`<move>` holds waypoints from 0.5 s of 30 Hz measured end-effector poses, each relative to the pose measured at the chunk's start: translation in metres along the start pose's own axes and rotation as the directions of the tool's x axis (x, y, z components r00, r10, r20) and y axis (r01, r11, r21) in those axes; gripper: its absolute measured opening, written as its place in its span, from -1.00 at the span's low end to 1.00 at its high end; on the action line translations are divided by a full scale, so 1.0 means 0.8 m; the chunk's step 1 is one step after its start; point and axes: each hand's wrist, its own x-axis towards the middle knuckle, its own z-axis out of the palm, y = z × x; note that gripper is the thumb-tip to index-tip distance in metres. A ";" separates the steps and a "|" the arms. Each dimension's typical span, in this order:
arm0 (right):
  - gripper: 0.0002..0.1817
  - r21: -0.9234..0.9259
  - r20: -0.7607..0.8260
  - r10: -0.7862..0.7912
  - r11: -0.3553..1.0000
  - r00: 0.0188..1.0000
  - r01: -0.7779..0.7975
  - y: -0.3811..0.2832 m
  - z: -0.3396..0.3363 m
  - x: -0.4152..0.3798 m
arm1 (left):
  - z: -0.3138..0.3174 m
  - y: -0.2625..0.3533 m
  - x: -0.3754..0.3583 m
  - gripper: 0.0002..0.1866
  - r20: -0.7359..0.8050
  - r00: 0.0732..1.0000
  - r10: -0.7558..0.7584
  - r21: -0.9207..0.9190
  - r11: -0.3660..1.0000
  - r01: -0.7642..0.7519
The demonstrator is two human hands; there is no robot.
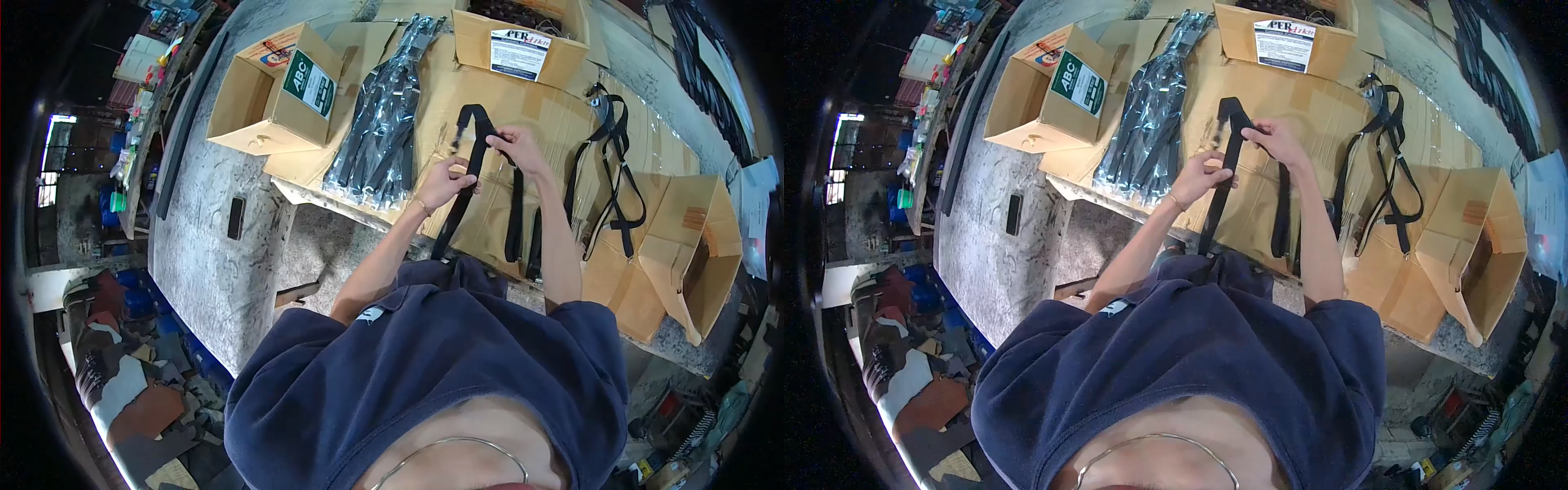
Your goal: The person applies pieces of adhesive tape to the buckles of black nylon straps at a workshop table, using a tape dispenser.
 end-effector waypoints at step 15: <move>-0.76 -0.239 0.065 -0.046 0.969 0.997 0.060 -0.052 -0.012 -0.049 | 0.011 0.084 0.041 -0.81 -0.141 0.973 0.183 0.053 0.983 -0.178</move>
